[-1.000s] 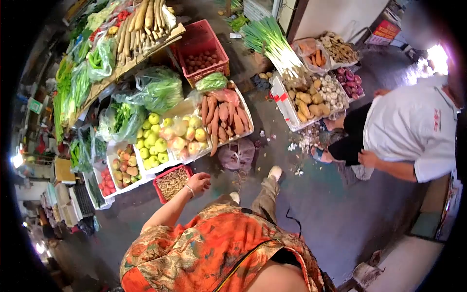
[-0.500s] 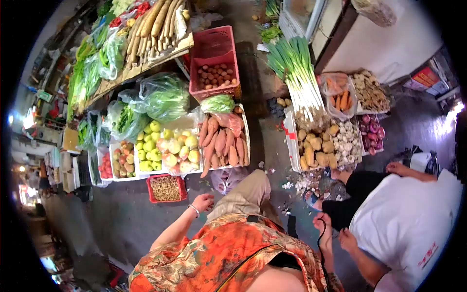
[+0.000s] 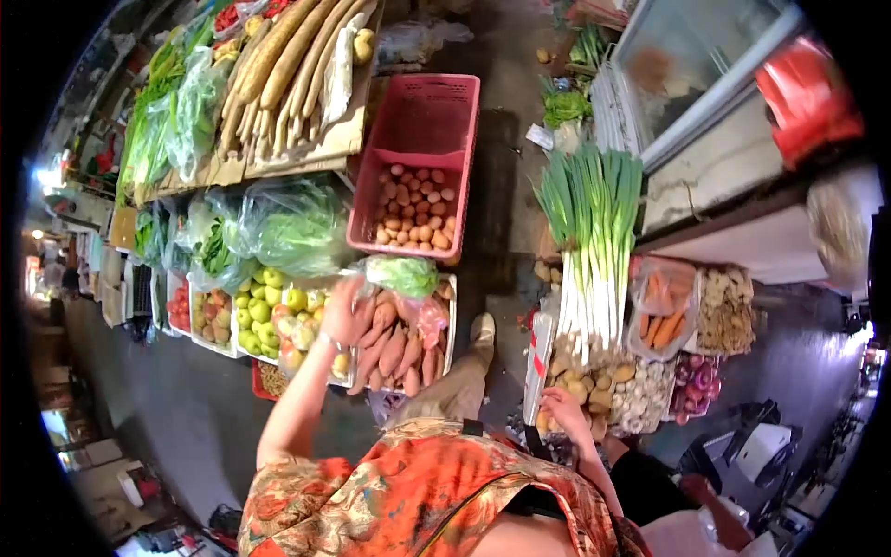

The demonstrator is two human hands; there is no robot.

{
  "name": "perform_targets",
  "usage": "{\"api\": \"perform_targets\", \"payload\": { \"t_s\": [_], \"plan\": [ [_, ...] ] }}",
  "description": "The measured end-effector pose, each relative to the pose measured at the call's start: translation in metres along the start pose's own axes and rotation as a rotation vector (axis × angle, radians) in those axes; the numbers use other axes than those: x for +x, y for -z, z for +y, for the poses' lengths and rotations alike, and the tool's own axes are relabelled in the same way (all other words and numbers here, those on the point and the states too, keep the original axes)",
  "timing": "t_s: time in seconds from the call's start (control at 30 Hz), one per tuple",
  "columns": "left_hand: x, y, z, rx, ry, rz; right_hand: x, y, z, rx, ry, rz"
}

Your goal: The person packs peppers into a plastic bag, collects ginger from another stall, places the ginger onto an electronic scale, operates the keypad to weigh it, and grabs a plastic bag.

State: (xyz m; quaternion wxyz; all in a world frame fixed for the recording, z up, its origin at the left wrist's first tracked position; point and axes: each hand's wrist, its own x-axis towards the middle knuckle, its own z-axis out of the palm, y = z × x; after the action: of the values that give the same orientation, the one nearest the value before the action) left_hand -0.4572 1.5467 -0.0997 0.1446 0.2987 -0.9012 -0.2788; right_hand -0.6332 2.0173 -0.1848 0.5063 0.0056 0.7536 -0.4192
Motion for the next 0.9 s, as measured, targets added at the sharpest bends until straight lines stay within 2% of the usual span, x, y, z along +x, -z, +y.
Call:
{"api": "perform_targets", "payload": {
  "t_s": [0.03,0.07,0.13,0.17,0.2,0.27,0.33,0.4,0.43,0.47,0.53,0.67,0.73,0.8,0.9],
  "plan": [
    [0.053,0.018,0.018,0.149,-0.154,0.07,0.02,0.008,-0.005,-0.078,-0.013,-0.054],
    [0.15,0.038,0.037,0.335,-0.152,0.214,0.065,0.025,-0.023,-0.011,0.021,0.059],
    [0.233,0.061,0.054,0.509,-0.094,0.246,0.073,0.046,-0.081,0.472,0.197,-0.024],
    [0.268,0.068,0.042,0.582,-0.132,0.264,0.072,0.053,-0.123,0.438,0.041,0.079],
    [0.3,0.072,0.041,0.569,-0.165,0.315,0.083,0.06,-0.148,0.088,0.134,0.085],
    [0.356,0.075,0.038,0.632,-0.118,0.345,0.11,0.082,-0.174,-0.006,0.02,0.08],
    [0.399,0.068,0.028,0.738,-0.01,0.341,0.144,0.104,-0.19,-0.041,0.05,0.038],
    [0.427,0.056,0.005,0.745,0.054,0.341,0.18,0.12,-0.21,-0.087,0.11,-0.04],
    [0.434,0.054,0.004,0.774,0.097,0.313,0.182,0.122,-0.248,-0.095,0.189,-0.041],
    [0.437,0.051,0.005,0.803,0.138,0.279,0.217,0.135,-0.235,0.353,0.14,-0.185],
    [0.442,0.048,0.01,0.783,0.155,0.272,0.245,0.143,-0.279,-0.058,-0.013,-0.061],
    [0.454,0.052,0.023,0.8,0.266,0.139,0.299,0.163,-0.361,-0.044,-0.033,-0.165],
    [0.457,0.054,0.022,0.765,0.273,0.128,0.319,0.172,-0.402,0.18,0.007,-0.242],
    [0.46,0.057,0.025,0.77,0.326,0.076,0.336,0.182,-0.438,0.146,-0.061,-0.191],
    [0.467,0.063,0.033,0.76,0.383,0.003,0.354,0.197,-0.484,0.08,-0.008,-0.178]
  ]
}}
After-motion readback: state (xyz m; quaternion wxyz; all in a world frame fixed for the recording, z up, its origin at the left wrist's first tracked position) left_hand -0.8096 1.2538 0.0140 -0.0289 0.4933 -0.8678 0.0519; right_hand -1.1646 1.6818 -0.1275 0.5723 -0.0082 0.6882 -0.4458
